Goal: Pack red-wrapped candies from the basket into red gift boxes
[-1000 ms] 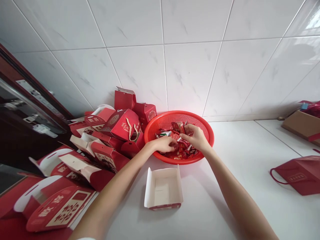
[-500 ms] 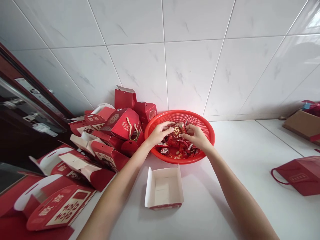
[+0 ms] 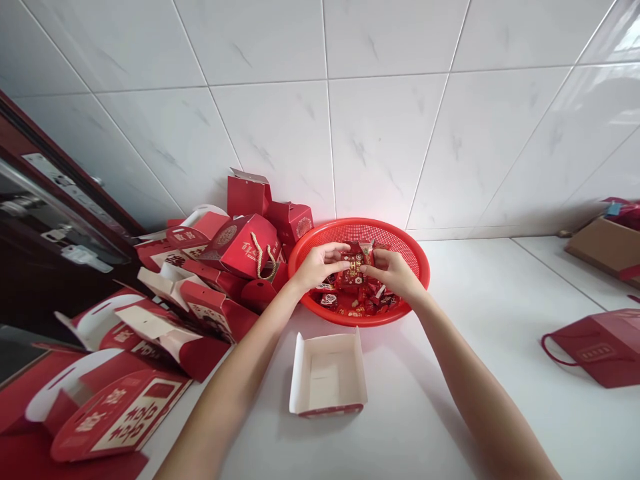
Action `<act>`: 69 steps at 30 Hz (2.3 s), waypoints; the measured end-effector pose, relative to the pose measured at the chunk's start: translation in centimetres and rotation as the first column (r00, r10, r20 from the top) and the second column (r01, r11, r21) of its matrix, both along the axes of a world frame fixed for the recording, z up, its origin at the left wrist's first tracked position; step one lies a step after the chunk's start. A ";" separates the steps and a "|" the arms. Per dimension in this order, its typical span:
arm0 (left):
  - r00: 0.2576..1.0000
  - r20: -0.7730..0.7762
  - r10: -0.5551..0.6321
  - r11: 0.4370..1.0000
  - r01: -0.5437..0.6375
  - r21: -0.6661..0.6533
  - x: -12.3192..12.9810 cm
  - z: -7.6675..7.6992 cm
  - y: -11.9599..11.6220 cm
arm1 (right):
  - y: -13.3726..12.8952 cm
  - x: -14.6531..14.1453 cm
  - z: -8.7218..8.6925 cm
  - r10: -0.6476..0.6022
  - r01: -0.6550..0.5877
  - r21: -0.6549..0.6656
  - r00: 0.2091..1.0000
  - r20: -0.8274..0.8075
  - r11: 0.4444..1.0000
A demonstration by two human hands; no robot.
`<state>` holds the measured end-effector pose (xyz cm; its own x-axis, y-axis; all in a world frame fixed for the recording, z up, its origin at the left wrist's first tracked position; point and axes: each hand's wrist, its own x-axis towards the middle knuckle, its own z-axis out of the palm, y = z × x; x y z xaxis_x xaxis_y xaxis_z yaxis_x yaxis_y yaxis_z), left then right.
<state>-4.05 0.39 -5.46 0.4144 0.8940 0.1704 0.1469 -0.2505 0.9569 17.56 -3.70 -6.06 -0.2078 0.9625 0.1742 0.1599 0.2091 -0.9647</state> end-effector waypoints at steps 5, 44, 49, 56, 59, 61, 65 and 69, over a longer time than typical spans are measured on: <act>0.994 -0.056 -0.094 0.995 0.095 0.014 0.2 -0.1 -0.1 | -0.1 0.0 0.1 0.026 -0.026 0.002 0.999 -0.031 1.000; 0.986 -0.118 -0.118 0.992 0.111 -0.065 0.1 -0.5 -0.5 | 0.3 -0.2 -0.6 -0.142 0.115 0.169 0.978 0.155 0.979; 0.985 -0.130 -0.113 0.992 0.105 -0.067 0.2 -0.5 -0.6 | 0.2 -0.4 -0.5 -0.177 0.150 0.189 0.975 0.133 0.970; 0.885 -0.437 -0.162 0.985 0.170 -0.020 0.5 0.3 -1.1 | 0.0 -0.4 -0.1 -0.339 0.309 0.194 0.929 0.147 0.931; 0.700 -0.677 -0.227 0.970 0.223 -0.094 0.9 0.7 -1.4 | -0.1 -0.4 0.0 -0.381 0.352 0.190 0.913 0.146 0.916; 0.582 -0.779 -0.231 0.964 0.244 -0.104 1.1 0.9 -1.6 | -0.1 -0.4 0.1 -0.396 0.365 0.194 0.906 0.150 0.910; 0.372 -0.912 -0.172 0.963 0.258 -0.077 1.4 1.3 -1.9 | -0.1 -0.5 0.2 -0.407 0.373 0.198 0.897 0.171 0.906; 0.321 -0.932 -0.169 0.965 0.246 -0.090 1.5 1.3 -1.9 | 0.0 -0.4 0.1 -0.392 0.365 0.166 0.903 0.175 0.916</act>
<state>-2.54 -1.54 -4.20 0.5091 0.7586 -0.4066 0.8605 -0.4585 0.2221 17.14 -3.72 -5.92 0.1247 0.9481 0.2926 0.4387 0.2118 -0.8733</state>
